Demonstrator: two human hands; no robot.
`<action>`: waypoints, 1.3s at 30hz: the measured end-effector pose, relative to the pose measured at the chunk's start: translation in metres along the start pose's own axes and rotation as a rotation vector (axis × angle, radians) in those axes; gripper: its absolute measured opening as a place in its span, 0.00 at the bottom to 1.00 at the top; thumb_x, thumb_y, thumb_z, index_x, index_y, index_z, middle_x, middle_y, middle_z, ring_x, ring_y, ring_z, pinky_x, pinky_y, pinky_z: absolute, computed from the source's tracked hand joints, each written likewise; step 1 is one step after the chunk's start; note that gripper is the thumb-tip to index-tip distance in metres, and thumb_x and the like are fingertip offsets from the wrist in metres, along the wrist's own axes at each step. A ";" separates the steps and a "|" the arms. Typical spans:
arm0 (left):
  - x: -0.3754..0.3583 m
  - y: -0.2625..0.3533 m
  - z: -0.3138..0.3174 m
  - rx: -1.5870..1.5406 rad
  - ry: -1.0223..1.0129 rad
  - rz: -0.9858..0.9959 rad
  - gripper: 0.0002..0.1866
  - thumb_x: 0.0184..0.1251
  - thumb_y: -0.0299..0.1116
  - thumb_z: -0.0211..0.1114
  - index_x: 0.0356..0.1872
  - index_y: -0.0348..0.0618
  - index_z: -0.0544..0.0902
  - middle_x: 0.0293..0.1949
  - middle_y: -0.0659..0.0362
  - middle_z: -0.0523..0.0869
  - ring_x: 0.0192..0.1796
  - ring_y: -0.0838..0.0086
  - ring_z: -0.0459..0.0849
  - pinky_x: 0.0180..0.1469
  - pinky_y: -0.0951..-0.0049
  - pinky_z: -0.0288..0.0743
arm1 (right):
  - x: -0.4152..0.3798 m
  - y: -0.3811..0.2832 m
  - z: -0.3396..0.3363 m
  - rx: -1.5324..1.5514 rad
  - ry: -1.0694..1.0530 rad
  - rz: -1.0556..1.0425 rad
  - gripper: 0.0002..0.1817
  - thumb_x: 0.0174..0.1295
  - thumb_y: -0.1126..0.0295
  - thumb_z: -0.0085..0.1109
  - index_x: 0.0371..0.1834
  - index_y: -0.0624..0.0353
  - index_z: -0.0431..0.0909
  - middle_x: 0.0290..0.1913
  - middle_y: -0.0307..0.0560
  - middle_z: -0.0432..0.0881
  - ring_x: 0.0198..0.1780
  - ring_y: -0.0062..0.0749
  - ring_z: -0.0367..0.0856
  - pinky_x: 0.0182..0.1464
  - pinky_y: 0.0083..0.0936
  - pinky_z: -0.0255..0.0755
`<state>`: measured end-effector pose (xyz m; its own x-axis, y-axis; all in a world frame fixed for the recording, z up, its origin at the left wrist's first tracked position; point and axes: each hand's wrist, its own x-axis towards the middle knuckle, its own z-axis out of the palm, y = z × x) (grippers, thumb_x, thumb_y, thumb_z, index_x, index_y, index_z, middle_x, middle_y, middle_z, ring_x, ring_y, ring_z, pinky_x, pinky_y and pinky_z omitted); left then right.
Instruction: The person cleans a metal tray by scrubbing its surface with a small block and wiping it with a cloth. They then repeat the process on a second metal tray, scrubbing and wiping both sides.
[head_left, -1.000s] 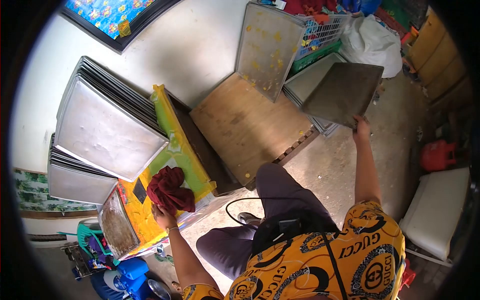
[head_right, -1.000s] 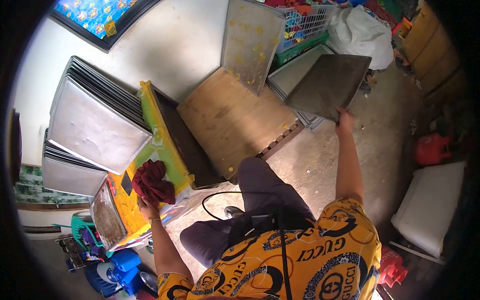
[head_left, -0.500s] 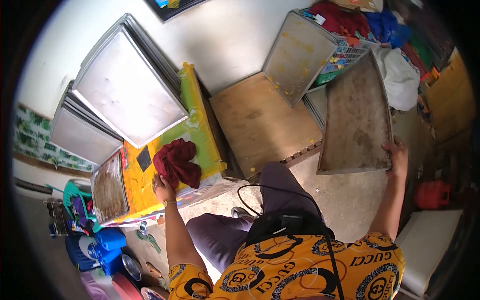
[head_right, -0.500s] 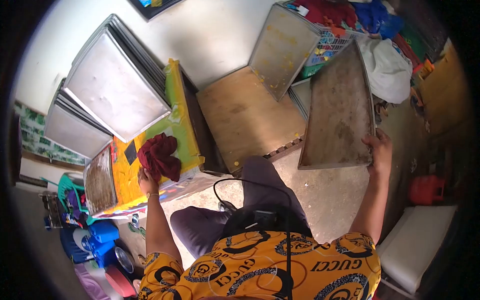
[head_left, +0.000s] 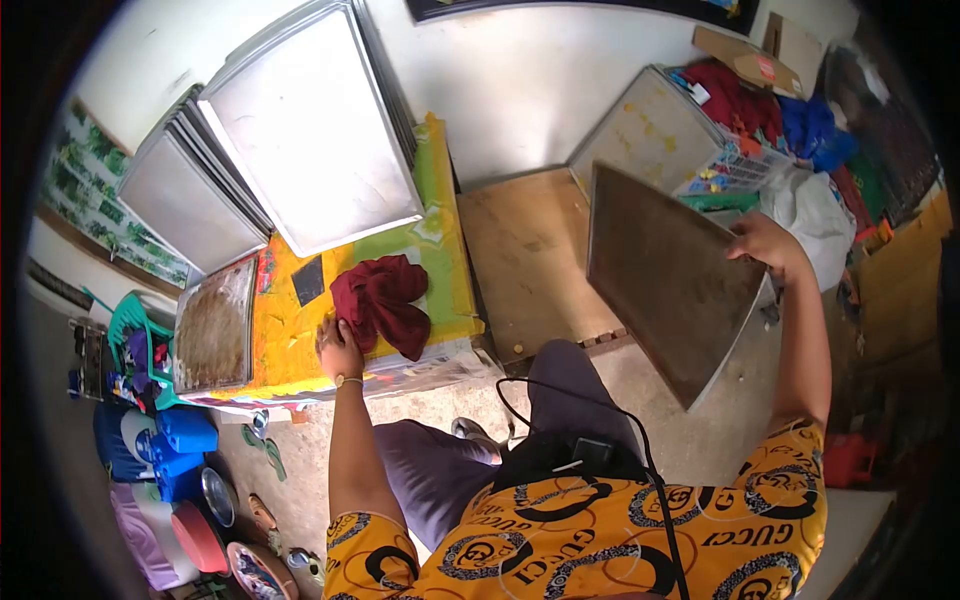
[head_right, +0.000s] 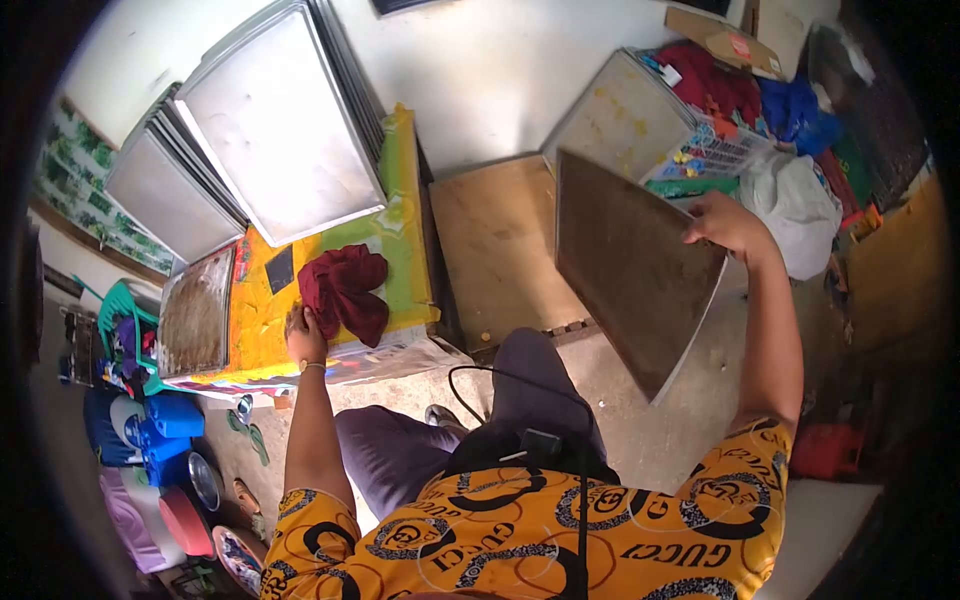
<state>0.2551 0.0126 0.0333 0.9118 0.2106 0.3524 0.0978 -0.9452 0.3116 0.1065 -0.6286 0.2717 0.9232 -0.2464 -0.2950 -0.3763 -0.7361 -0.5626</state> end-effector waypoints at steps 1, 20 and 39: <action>0.000 0.000 -0.001 -0.006 0.005 -0.007 0.23 0.71 0.46 0.47 0.54 0.40 0.79 0.61 0.50 0.75 0.65 0.53 0.69 0.67 0.57 0.58 | 0.017 -0.015 -0.003 -0.187 -0.067 -0.050 0.17 0.41 0.65 0.64 0.29 0.69 0.79 0.22 0.46 0.77 0.28 0.34 0.76 0.32 0.31 0.67; -0.002 0.000 -0.007 -0.122 0.110 0.004 0.17 0.68 0.40 0.52 0.45 0.39 0.82 0.54 0.49 0.80 0.60 0.53 0.73 0.64 0.58 0.63 | 0.174 -0.082 0.075 -0.567 0.147 -0.441 0.18 0.56 0.60 0.63 0.40 0.66 0.79 0.29 0.60 0.80 0.31 0.44 0.82 0.35 0.37 0.75; 0.000 -0.003 0.000 -0.113 0.114 0.039 0.18 0.68 0.39 0.51 0.46 0.35 0.81 0.54 0.45 0.80 0.58 0.49 0.75 0.61 0.58 0.67 | 0.203 0.012 0.026 -0.283 0.692 -0.151 0.23 0.58 0.52 0.59 0.41 0.65 0.79 0.39 0.66 0.80 0.45 0.60 0.78 0.46 0.45 0.72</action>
<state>0.2543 0.0157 0.0323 0.8620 0.2078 0.4623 0.0120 -0.9202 0.3912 0.2872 -0.6709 0.1850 0.8366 -0.4010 0.3732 -0.2941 -0.9035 -0.3117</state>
